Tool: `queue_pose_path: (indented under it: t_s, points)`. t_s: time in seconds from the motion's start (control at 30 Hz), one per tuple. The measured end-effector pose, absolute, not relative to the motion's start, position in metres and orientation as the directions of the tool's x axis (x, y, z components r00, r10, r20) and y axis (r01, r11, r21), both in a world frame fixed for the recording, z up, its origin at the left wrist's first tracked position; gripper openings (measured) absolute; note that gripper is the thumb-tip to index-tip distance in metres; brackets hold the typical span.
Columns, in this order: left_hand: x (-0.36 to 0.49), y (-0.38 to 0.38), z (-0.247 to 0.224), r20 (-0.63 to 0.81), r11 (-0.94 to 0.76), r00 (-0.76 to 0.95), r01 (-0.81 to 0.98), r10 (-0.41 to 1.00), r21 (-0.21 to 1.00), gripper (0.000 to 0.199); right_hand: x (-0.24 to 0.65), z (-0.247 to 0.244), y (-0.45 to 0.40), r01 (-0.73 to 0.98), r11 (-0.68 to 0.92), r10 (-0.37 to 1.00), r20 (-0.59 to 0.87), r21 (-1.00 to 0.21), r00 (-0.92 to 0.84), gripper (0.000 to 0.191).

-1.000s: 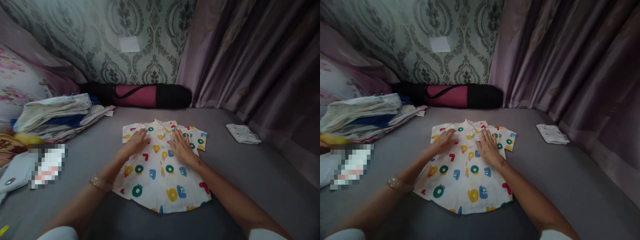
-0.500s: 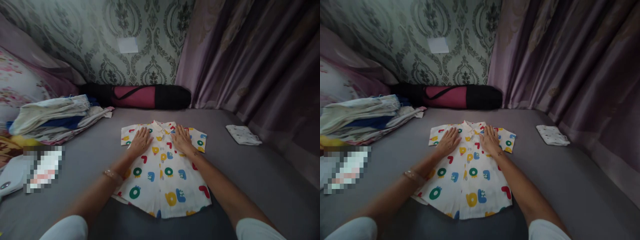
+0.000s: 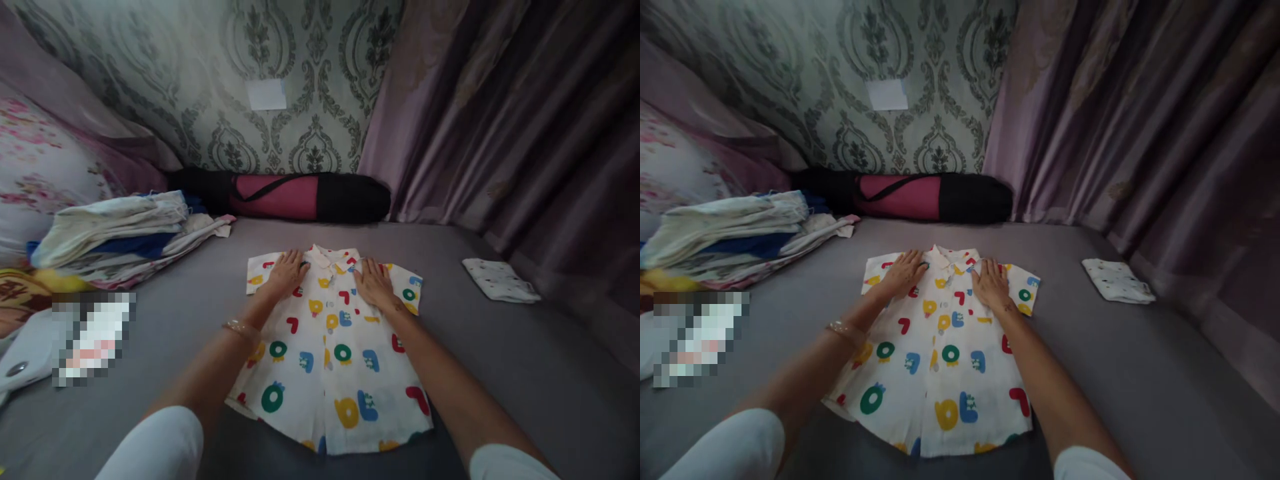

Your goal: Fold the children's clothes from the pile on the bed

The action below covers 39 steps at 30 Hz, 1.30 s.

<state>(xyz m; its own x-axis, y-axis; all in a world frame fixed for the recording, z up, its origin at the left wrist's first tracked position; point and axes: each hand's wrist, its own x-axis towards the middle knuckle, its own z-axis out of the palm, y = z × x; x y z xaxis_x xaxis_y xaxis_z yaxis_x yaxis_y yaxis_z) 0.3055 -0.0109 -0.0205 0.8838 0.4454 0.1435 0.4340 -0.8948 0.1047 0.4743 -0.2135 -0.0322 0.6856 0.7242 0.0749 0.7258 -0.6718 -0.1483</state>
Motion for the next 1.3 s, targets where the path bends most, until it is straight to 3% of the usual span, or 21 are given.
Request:
queue_pose_path:
  t_s: [0.23,0.4,0.67,0.77,0.87,1.0,1.17,1.3]
  points:
    - [0.300,-0.015,-0.038,0.128,-0.877,0.871,0.456,0.475,0.150,0.055,0.474,-0.019,-0.220,0.715,-0.669,0.726,0.024,-0.203,0.687,0.064]
    - [0.286,-0.026,-0.039,0.169,-0.883,0.868,0.449,0.468,0.138,0.064,0.486,-0.018,-0.248,0.657,-0.720,0.646,0.132,-0.223,0.752,0.065]
    - [0.263,-0.041,-0.030,0.119,-0.881,0.880,0.434,0.459,0.187,0.065,0.480,-0.008,-0.279,0.661,-0.699,0.664,0.096,-0.272,0.742,0.059]
    - [0.233,-0.058,-0.023,0.120,-0.947,0.945,0.287,0.305,0.145,0.062,0.452,0.003,-0.299,0.762,-0.590,0.763,0.124,-0.267,0.634,0.059]
    - [0.204,-0.080,-0.022,0.088,-0.983,0.985,0.140,0.151,0.115,0.061,0.425,0.000,-0.320,0.880,-0.413,0.898,0.056,-0.235,0.436,0.063]
    - [0.188,-0.102,-0.022,0.026,-0.986,0.990,0.139,0.141,0.090,0.064,0.409,-0.010,-0.334,0.924,-0.338,0.939,-0.002,-0.180,0.343,0.060]
    - [0.179,-0.127,-0.010,0.057,-0.996,0.997,0.057,0.061,0.076,0.065,0.375,0.000,-0.331,0.982,-0.150,0.982,0.095,-0.113,0.161,0.057]
    - [0.168,-0.152,-0.006,0.034,-0.994,0.999,0.004,0.008,0.110,0.069,0.336,0.001,-0.332,0.986,0.021,0.998,0.055,-0.166,-0.012,0.057]
